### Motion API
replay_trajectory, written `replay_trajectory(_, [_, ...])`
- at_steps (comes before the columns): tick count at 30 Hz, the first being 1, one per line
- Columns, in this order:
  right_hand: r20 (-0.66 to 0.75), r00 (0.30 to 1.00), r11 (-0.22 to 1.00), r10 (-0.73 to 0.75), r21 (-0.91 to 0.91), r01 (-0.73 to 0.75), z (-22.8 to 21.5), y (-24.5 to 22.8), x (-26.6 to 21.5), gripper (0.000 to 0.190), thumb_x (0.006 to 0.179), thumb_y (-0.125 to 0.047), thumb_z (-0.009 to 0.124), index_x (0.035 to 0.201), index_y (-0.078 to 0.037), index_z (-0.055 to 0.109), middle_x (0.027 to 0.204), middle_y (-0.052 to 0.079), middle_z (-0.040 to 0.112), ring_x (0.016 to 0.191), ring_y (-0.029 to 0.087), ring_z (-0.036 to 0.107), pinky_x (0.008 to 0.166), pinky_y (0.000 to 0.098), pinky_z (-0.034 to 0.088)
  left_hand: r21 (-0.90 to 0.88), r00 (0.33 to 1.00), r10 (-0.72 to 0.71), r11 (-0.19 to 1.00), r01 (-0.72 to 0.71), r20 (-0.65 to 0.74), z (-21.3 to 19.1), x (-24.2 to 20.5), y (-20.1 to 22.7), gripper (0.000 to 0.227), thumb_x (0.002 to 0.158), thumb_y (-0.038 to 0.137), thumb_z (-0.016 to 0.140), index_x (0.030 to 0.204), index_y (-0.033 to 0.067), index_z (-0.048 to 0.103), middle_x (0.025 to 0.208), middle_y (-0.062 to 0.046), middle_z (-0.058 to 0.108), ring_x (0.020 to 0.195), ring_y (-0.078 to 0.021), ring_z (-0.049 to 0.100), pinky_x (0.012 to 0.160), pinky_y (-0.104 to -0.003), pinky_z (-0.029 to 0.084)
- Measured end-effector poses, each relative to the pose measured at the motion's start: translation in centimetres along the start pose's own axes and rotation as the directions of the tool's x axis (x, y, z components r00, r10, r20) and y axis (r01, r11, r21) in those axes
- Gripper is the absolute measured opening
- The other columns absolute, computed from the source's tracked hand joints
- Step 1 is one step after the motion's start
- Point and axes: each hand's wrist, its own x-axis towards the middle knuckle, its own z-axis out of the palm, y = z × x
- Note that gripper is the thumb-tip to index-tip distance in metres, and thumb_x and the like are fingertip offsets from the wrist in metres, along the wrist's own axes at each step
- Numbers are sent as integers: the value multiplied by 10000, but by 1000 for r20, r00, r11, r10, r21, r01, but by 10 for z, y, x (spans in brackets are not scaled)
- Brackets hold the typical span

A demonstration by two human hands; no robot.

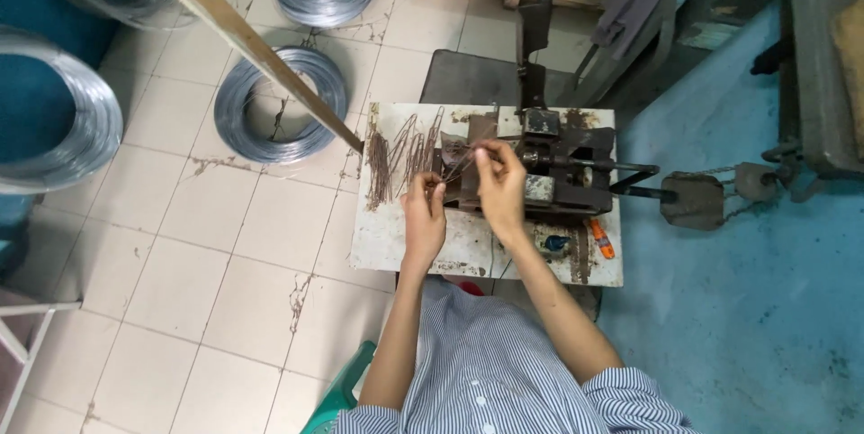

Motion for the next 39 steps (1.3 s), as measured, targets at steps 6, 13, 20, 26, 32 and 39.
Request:
replay_trajectory(6, [-153,987,987,47,161,-22,-31,-7,11,97,1045,-97,579,1105,-108,654,836,55,712,385,41,481,332,183,367,-75,991,119,991,-115,58,11,-7,17,317,938,254,725,1228,162,635,981,-39,700,988,-244,650,987,-407,409])
replay_trajectory(13, [-210,968,941,140,332,-64,-45,0,11,115,1031,-93,598,1087,-47,688,778,106,666,347,49,401,301,212,358,-121,934,350,932,-340,72,8,-7,35,394,862,184,818,1246,175,733,1012,-6,708,972,-194,650,954,-359,423])
replay_trajectory(20, [-195,970,926,148,371,-67,-45,0,11,151,1023,-103,614,1119,-26,700,769,127,662,352,41,394,288,215,367,-209,892,450,876,-434,32,14,1,31,328,894,212,777,1221,176,765,1008,-18,730,929,-204,660,894,-348,459])
replay_trajectory(26, [-185,959,893,215,434,-116,-42,-9,6,119,1014,-110,635,1049,-10,690,729,132,647,346,45,366,302,224,356,-226,881,472,860,-457,15,11,3,36,271,1010,235,619,1214,128,761,1017,-74,723,1005,-280,643,924,-405,469])
replay_trajectory(32, [-149,956,885,252,435,-165,-43,2,17,112,1007,-114,649,1041,-10,674,718,121,631,352,38,371,306,212,371,-286,913,408,875,-390,3,7,3,51,298,1058,250,538,1160,82,763,987,-95,714,1005,-280,664,937,-401,476])
replay_trajectory(39, [-4,927,770,375,558,-309,-55,28,26,107,991,-118,663,1016,-13,661,686,126,591,356,31,330,328,194,332,-224,911,412,891,-395,32,13,1,50,274,1043,296,563,1085,111,759,1023,-45,744,1020,-240,662,1001,-380,432])
